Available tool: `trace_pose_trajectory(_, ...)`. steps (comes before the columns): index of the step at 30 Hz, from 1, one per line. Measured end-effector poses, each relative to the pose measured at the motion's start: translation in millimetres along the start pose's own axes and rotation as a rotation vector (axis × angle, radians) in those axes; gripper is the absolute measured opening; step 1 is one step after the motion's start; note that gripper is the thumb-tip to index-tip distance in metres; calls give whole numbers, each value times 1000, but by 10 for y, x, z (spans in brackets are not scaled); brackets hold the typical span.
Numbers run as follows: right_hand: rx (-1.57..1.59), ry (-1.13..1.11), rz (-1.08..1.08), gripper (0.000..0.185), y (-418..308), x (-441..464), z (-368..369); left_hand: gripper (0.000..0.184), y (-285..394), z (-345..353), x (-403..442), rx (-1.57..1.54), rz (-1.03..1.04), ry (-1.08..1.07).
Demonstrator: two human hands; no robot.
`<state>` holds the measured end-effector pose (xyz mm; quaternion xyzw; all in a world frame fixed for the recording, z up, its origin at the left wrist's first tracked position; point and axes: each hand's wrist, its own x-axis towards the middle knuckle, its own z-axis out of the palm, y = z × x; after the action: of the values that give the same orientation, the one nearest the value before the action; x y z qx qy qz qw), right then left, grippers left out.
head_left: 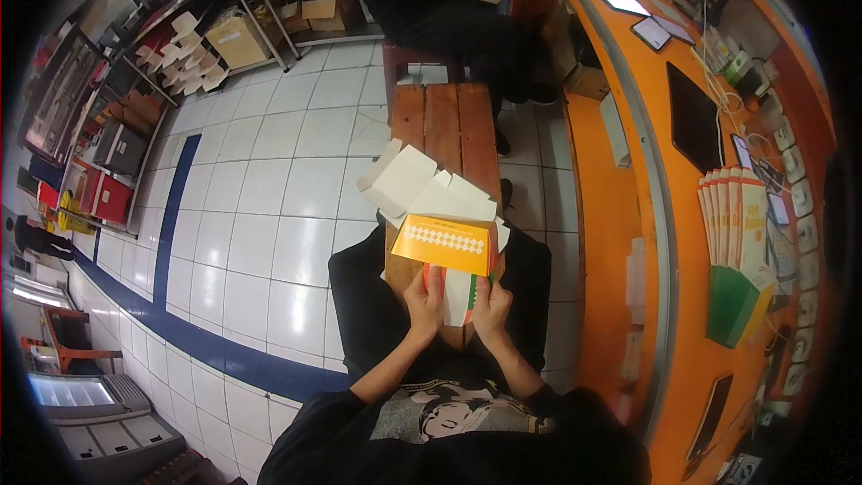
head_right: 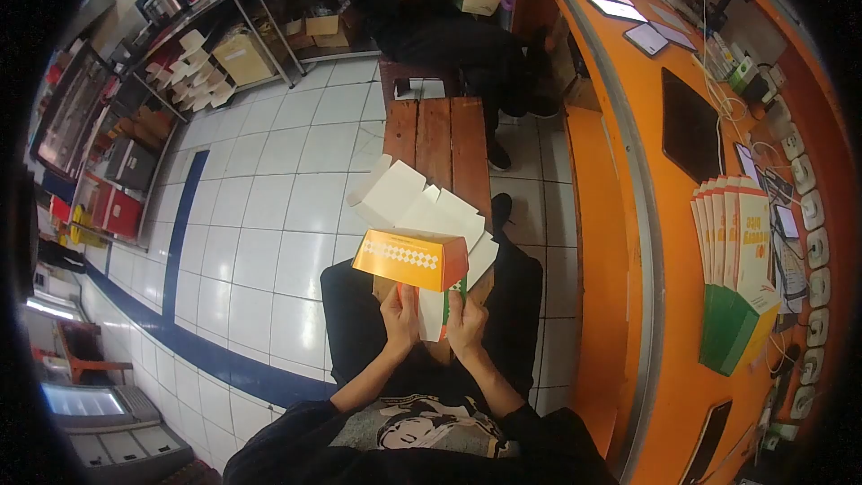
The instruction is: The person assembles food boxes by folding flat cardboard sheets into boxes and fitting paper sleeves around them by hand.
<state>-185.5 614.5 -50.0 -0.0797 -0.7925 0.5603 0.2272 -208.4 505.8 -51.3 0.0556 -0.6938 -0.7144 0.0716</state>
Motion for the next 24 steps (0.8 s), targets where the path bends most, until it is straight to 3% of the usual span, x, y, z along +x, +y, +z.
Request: trace_pose_trajectory(24, 28, 22, -59, 30, -1, -15, 34, 32, 46, -55, -17, 28, -22, -12)
